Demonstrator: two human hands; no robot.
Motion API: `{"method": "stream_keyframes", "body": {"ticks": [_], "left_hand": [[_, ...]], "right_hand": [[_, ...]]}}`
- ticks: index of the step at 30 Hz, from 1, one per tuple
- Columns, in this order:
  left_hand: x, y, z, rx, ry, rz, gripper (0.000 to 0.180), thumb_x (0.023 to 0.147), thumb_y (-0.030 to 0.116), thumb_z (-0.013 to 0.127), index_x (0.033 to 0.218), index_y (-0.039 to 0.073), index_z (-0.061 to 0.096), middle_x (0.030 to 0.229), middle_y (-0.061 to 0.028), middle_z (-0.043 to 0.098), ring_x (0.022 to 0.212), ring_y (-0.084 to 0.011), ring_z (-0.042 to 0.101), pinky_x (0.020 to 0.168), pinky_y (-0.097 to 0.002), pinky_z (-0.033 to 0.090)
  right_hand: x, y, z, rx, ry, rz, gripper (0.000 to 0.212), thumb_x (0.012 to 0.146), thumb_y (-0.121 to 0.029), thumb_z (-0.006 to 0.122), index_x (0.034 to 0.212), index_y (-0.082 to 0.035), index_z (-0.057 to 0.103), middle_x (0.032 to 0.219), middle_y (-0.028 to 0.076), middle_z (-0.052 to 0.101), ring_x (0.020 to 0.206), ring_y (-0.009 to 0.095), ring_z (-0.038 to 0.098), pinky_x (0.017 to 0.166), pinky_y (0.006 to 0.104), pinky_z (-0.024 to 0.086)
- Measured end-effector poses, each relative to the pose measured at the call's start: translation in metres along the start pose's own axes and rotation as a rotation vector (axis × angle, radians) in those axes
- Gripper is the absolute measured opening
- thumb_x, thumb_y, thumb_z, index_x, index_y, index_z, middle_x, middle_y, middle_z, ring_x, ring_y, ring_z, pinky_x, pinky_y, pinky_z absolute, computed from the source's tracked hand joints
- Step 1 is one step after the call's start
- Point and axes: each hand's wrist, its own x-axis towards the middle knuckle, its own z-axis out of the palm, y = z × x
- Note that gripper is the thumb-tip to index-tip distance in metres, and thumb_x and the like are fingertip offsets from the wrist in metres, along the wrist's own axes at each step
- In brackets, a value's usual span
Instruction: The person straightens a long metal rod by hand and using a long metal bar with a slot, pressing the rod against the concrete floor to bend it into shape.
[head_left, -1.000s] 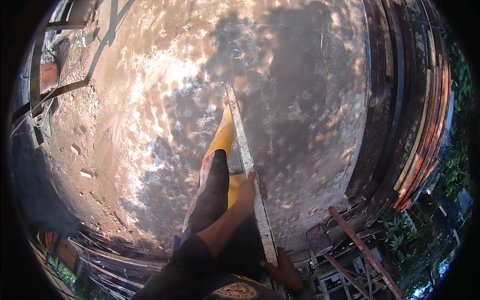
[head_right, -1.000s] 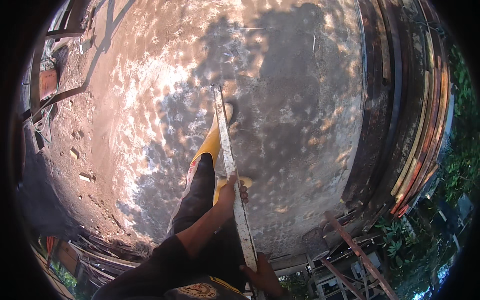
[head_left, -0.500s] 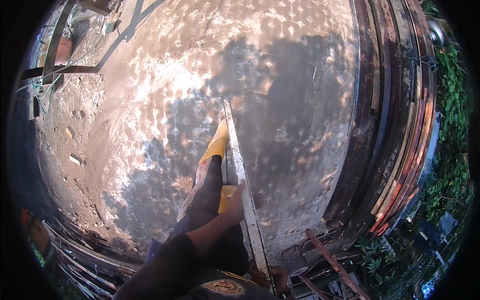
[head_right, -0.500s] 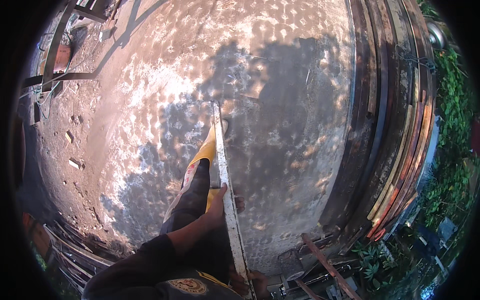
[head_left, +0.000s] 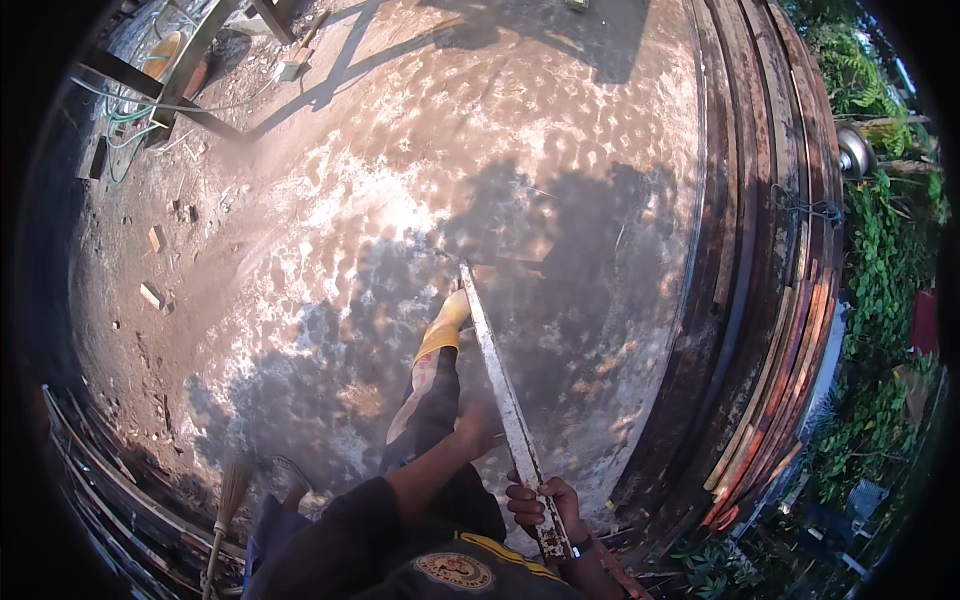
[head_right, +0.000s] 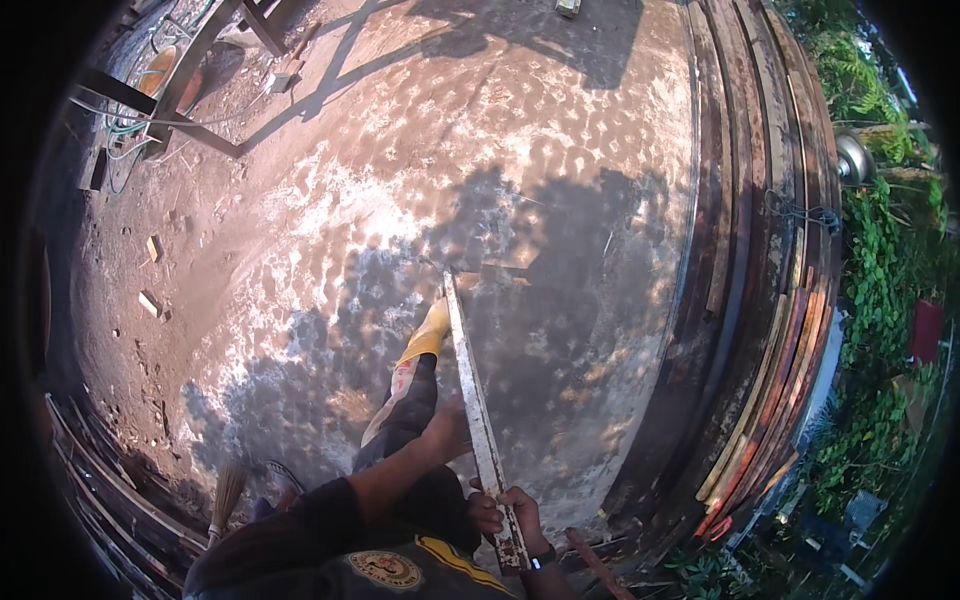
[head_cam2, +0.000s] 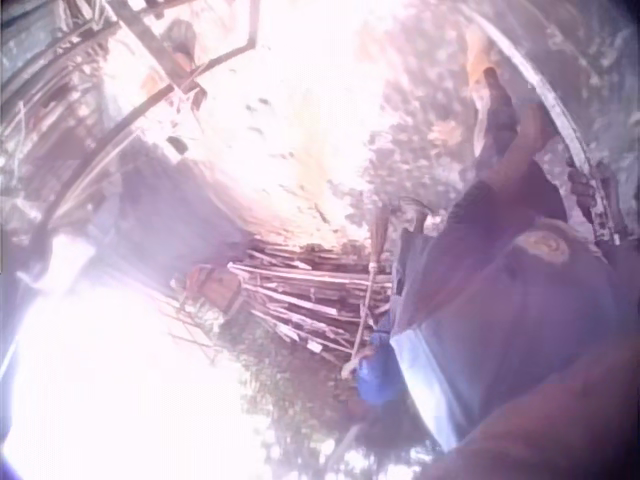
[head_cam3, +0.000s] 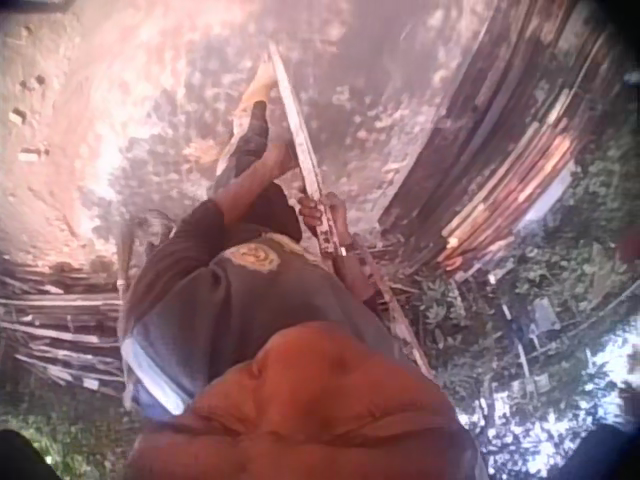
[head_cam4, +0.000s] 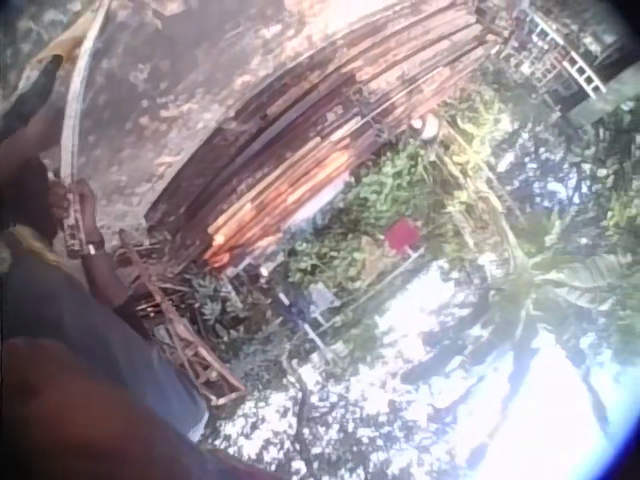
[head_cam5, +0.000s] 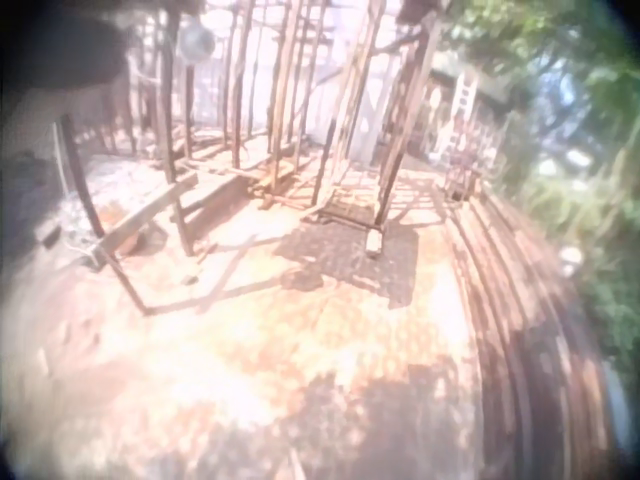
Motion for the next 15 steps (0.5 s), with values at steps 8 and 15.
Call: {"method": "stream_keyframes", "body": {"ticks": [8, 15], "left_hand": [[0.049, -0.01, -0.039, 0.935, 0.327, 0.039, 0.056, 0.086, 0.047, 0.064, 0.107, -0.005, 0.058, 0.082, -0.011, 0.063, 0.071, -0.0202, 0.065, 0.062, -0.036, 0.054], [0.171, 0.17, -0.147, 1.492, 0.819, 0.638, 0.059, 0.088, 0.048, 0.057, 0.113, -0.005, 0.055, 0.087, -0.0182, 0.069, 0.071, -0.0275, 0.067, 0.067, -0.0371, 0.052]], "right_hand": [[-0.023, -0.013, -0.106, -0.591, 0.405, 0.013, 0.05, 0.088, -0.026, 0.053, 0.129, 0.001, 0.048, 0.095, 0.01, 0.063, 0.072, 0.023, 0.063, 0.067, 0.0356, 0.054], [-0.017, -0.023, -0.195, -0.774, 0.73, -0.069, 0.051, 0.082, -0.032, 0.067, 0.123, -0.006, 0.053, 0.101, 0.02, 0.063, 0.096, 0.032, 0.06, 0.08, 0.0457, 0.049]]}}
